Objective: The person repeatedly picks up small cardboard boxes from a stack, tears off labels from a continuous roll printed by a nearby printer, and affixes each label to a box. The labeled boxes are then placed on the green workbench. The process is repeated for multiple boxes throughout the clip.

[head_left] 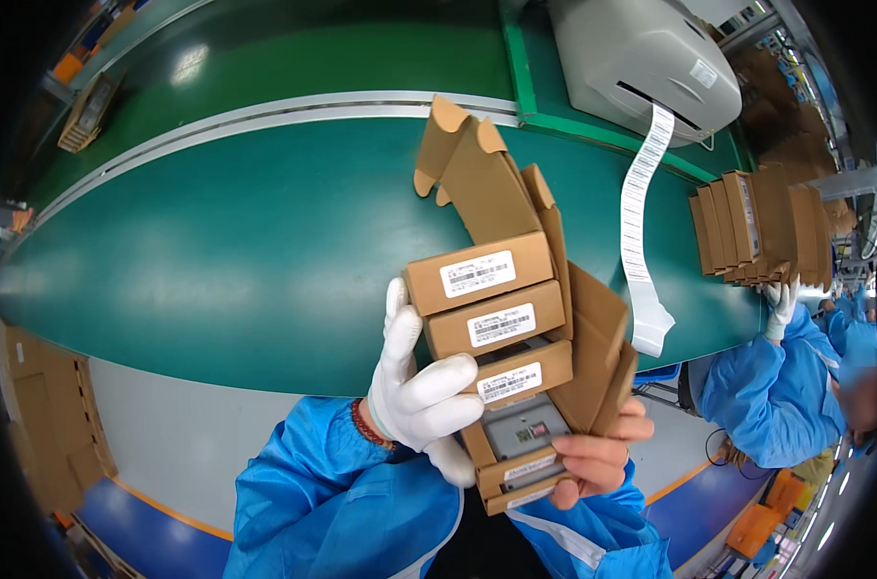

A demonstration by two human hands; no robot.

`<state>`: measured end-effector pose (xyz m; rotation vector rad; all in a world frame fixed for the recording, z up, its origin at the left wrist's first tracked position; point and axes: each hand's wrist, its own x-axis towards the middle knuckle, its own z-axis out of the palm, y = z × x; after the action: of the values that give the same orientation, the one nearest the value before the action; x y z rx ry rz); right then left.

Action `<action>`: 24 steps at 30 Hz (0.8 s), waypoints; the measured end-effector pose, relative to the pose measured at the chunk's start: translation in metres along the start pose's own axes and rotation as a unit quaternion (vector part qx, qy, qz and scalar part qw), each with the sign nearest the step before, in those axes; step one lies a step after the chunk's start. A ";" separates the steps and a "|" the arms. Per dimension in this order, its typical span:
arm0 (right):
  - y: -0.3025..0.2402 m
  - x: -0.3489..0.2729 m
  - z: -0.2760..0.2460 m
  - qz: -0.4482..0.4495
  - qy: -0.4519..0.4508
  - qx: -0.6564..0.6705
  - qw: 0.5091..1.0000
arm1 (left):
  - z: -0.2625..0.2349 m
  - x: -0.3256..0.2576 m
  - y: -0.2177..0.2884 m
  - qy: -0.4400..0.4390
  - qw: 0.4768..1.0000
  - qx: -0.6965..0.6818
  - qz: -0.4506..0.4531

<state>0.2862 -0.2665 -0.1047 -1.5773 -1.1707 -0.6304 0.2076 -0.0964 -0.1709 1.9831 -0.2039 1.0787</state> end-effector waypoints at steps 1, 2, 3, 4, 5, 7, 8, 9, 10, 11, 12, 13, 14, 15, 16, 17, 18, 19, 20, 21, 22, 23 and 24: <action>0.002 -0.007 0.000 -0.021 0.022 0.013 0.999 | -0.001 -0.001 0.000 -0.009 1.000 -0.007 -0.006; 0.001 -0.013 0.005 -0.033 0.065 0.004 0.997 | -0.002 -0.006 -0.003 -0.016 1.000 -0.009 -0.014; -0.001 -0.018 0.005 -0.034 0.079 -0.007 0.996 | -0.001 -0.006 -0.001 -0.012 1.000 -0.016 -0.018; -0.004 -0.023 0.004 -0.036 0.094 -0.018 0.995 | -0.001 -0.004 0.000 -0.008 0.999 -0.024 -0.022; -0.008 -0.025 0.001 -0.038 0.109 -0.031 0.993 | 0.001 -0.003 0.001 -0.004 0.999 -0.033 -0.026; -0.009 -0.028 0.000 -0.024 0.107 -0.048 0.993 | 0.002 -0.007 0.000 -0.001 0.999 -0.025 -0.023; -0.009 -0.030 0.000 -0.021 0.107 -0.042 0.993 | 0.002 -0.009 0.000 -0.002 1.000 -0.021 -0.023; -0.008 -0.032 0.000 -0.018 0.106 -0.036 0.993 | 0.002 -0.012 0.001 -0.007 1.000 -0.017 -0.025; -0.009 -0.031 0.000 -0.021 0.101 -0.027 0.994 | 0.002 -0.013 0.001 -0.004 1.000 -0.019 -0.021; -0.008 -0.028 0.000 -0.024 0.096 -0.017 0.995 | 0.002 -0.014 0.000 -0.001 1.000 -0.020 -0.017; -0.006 -0.025 0.001 -0.028 0.092 -0.009 0.995 | 0.005 -0.014 -0.003 0.008 1.000 -0.021 -0.004; -0.002 -0.020 0.003 -0.031 0.075 0.001 0.997 | 0.007 -0.011 -0.004 0.024 0.999 -0.026 0.008; 0.001 -0.013 0.005 -0.033 0.057 0.010 0.998 | 0.008 -0.008 -0.005 0.040 0.999 -0.029 0.020; 0.003 -0.006 0.004 -0.035 0.039 0.019 0.998 | 0.010 -0.002 -0.006 0.063 0.997 -0.036 0.032; 0.000 -0.001 -0.005 -0.004 -0.032 -0.005 0.999 | 0.011 0.003 -0.006 0.072 0.996 -0.038 0.040; 0.000 0.010 -0.004 0.012 -0.061 -0.035 0.997 | 0.011 0.007 -0.007 0.081 0.995 -0.041 0.048; 0.002 0.018 -0.003 0.026 -0.089 -0.062 0.994 | 0.009 0.007 -0.007 0.078 0.995 -0.035 0.051; 0.005 0.020 -0.004 0.049 -0.135 -0.048 0.989 | 0.009 0.007 -0.008 0.081 0.995 -0.028 0.054; 0.007 0.026 -0.002 0.071 -0.165 -0.042 0.983 | 0.010 0.006 -0.009 0.085 0.994 -0.023 0.057; 0.009 0.035 0.000 0.092 -0.194 -0.038 0.976 | 0.012 0.004 -0.010 0.095 0.993 -0.020 0.061; 0.011 0.043 0.000 0.092 -0.225 -0.035 0.969 | 0.014 0.003 -0.010 0.099 0.993 -0.020 0.061; 0.015 0.050 -0.001 0.092 -0.256 -0.031 0.962 | 0.015 0.002 -0.010 0.103 0.992 -0.022 0.062; 0.018 0.052 -0.001 0.092 -0.290 -0.024 0.952 | 0.015 -0.001 -0.009 0.101 0.993 -0.025 0.057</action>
<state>0.3226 -0.2481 -0.0679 -1.9572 -1.4094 -0.0622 0.2213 -0.1022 -0.1810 1.8215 -0.2339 1.3269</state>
